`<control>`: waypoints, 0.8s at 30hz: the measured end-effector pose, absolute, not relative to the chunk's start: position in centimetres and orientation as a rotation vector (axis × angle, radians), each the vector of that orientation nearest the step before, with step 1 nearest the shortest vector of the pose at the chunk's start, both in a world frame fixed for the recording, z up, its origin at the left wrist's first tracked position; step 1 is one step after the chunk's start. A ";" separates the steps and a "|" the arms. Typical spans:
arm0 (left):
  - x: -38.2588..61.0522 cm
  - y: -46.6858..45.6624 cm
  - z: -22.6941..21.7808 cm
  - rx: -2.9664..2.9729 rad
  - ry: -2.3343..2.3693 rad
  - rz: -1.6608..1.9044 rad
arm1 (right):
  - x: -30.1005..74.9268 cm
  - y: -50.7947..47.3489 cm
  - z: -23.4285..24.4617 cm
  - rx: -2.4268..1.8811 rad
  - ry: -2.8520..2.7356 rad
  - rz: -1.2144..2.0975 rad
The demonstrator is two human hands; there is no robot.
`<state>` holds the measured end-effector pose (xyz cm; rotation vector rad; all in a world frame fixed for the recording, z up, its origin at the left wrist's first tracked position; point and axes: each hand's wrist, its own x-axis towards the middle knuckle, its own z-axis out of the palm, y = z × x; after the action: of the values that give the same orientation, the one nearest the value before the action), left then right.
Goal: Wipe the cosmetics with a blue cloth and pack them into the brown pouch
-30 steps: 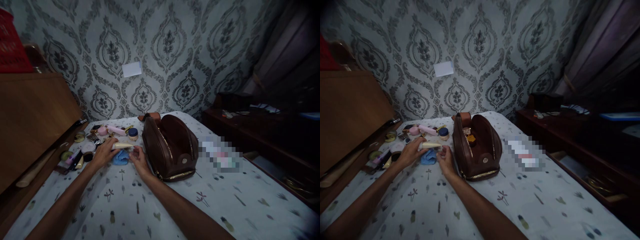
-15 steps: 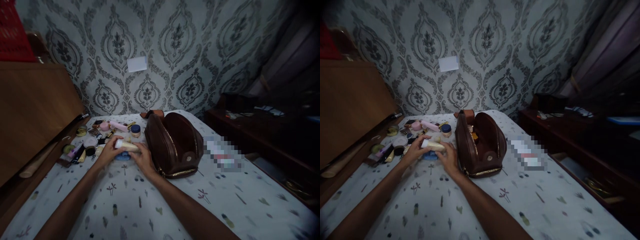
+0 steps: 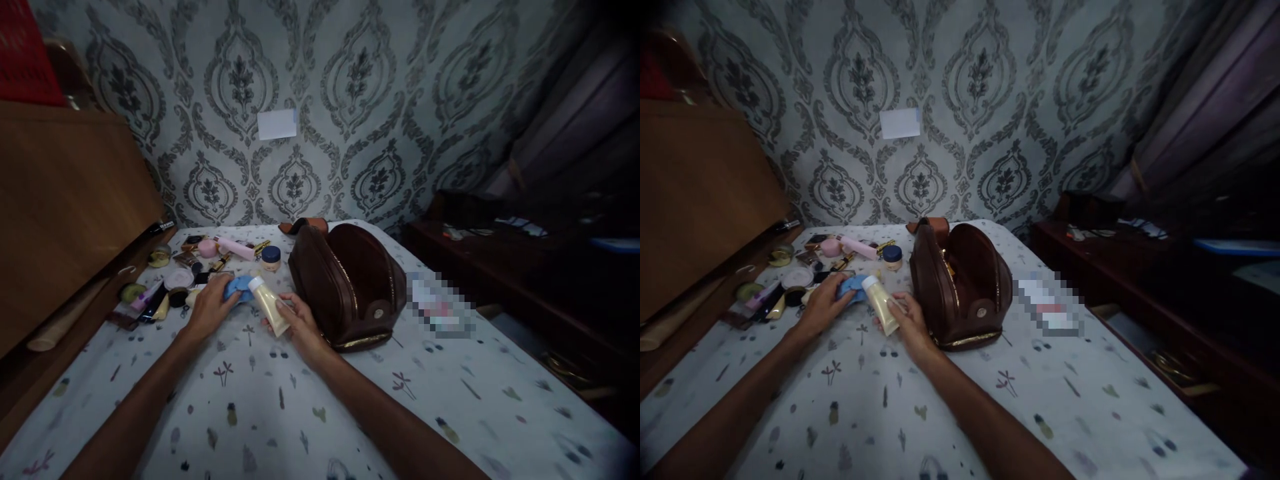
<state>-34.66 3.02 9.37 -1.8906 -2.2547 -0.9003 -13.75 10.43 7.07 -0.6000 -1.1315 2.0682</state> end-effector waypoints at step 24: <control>-30.6 3.0 10.7 -2.052 -2.340 -1.502 | -13.2 9.6 6.5 -0.526 -1.617 1.931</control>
<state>-30.63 3.01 10.69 -2.0521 -2.3398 -1.5016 -13.23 9.57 6.47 -0.5256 -1.6168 1.9314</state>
